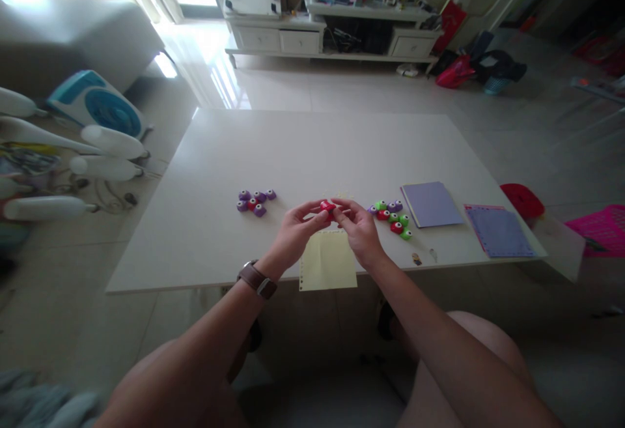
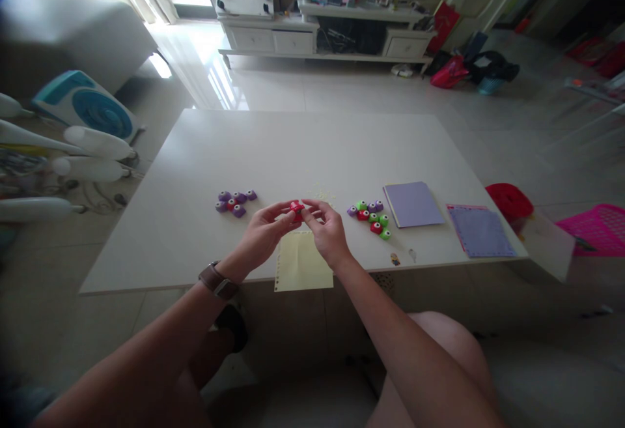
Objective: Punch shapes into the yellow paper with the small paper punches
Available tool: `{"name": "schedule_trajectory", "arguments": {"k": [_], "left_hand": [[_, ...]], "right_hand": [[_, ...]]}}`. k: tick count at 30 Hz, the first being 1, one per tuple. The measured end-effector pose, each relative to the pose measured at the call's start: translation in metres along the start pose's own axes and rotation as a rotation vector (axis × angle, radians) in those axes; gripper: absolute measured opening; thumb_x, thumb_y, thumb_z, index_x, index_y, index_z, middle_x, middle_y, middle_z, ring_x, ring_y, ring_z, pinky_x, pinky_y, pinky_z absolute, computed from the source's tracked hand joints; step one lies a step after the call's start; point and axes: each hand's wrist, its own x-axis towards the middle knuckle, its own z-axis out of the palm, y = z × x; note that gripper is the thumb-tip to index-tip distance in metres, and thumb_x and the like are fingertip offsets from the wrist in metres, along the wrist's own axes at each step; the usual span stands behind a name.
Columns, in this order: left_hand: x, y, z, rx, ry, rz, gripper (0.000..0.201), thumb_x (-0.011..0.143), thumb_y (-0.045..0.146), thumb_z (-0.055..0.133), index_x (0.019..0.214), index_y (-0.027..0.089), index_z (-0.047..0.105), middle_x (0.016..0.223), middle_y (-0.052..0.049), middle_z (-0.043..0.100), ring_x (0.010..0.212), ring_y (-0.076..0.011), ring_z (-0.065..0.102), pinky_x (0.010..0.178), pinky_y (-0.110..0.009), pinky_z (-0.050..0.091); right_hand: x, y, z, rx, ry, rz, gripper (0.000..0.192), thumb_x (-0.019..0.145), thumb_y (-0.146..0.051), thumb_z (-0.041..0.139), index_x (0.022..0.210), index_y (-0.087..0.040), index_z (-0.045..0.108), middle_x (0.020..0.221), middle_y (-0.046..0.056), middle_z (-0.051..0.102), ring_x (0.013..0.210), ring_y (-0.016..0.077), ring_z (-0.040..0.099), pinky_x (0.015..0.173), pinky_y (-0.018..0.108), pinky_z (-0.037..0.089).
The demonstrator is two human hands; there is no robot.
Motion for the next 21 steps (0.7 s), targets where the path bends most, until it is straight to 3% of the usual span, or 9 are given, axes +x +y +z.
{"name": "schedule_trajectory", "arguments": {"k": [4, 7, 9, 13, 17, 21], "left_hand": [[0.002, 0.000, -0.014, 0.130, 0.020, 0.025, 0.040, 0.075, 0.040, 0.082, 0.105, 0.017, 0.070, 0.103, -0.009, 0.076, 0.094, -0.0184, 0.071, 0.091, -0.036, 0.055], [0.005, 0.004, -0.038, 0.357, 0.087, 0.057, 0.040, 0.068, 0.040, 0.086, 0.094, 0.017, 0.065, 0.093, -0.008, 0.075, 0.086, -0.0189, 0.071, 0.079, -0.033, 0.056], [0.005, 0.008, -0.059, 0.617, 0.129, 0.105, 0.037, 0.066, 0.038, 0.085, 0.088, 0.018, 0.063, 0.087, -0.007, 0.074, 0.081, -0.0199, 0.070, 0.072, -0.032, 0.054], [0.002, 0.016, -0.102, 1.278, 0.239, 0.034, 0.022, 0.067, 0.029, 0.080, 0.085, 0.021, 0.068, 0.084, -0.005, 0.072, 0.079, -0.0225, 0.066, 0.073, -0.035, 0.049], [0.000, 0.014, -0.126, 1.448, 0.231, -0.044, 0.022, 0.072, 0.026, 0.072, 0.094, 0.020, 0.072, 0.095, -0.008, 0.074, 0.084, -0.0245, 0.066, 0.077, -0.036, 0.049], [0.000, 0.007, -0.131, 1.512, 0.218, -0.075, 0.023, 0.075, 0.022, 0.063, 0.094, 0.018, 0.074, 0.095, -0.011, 0.073, 0.087, -0.0266, 0.066, 0.080, -0.037, 0.050]], "right_hand": [[0.000, 0.002, -0.002, -0.008, 0.005, 0.031, 0.038, 0.080, -0.048, 0.074, 0.109, -0.023, 0.073, 0.090, 0.002, 0.065, 0.077, 0.0157, 0.057, 0.069, 0.030, 0.048], [0.000, 0.003, -0.004, -0.011, 0.005, 0.041, 0.035, 0.081, -0.047, 0.072, 0.105, -0.022, 0.073, 0.090, 0.002, 0.063, 0.076, 0.0152, 0.057, 0.068, 0.029, 0.047], [-0.001, 0.003, -0.005, -0.012, 0.004, 0.041, 0.032, 0.081, -0.046, 0.072, 0.102, -0.022, 0.072, 0.087, 0.001, 0.062, 0.075, 0.0150, 0.057, 0.067, 0.029, 0.047], [-0.001, 0.003, -0.007, -0.025, -0.003, 0.036, 0.027, 0.081, -0.044, 0.070, 0.097, -0.022, 0.072, 0.085, 0.001, 0.063, 0.074, 0.0154, 0.057, 0.067, 0.029, 0.047], [0.000, 0.004, -0.007, -0.050, -0.012, 0.043, 0.024, 0.080, -0.042, 0.070, 0.093, -0.022, 0.071, 0.086, 0.002, 0.065, 0.074, 0.0158, 0.058, 0.066, 0.030, 0.047], [0.000, 0.003, -0.007, -0.078, -0.021, 0.054, 0.022, 0.080, -0.041, 0.069, 0.090, -0.022, 0.070, 0.086, 0.002, 0.067, 0.074, 0.0164, 0.058, 0.067, 0.030, 0.047]]}}
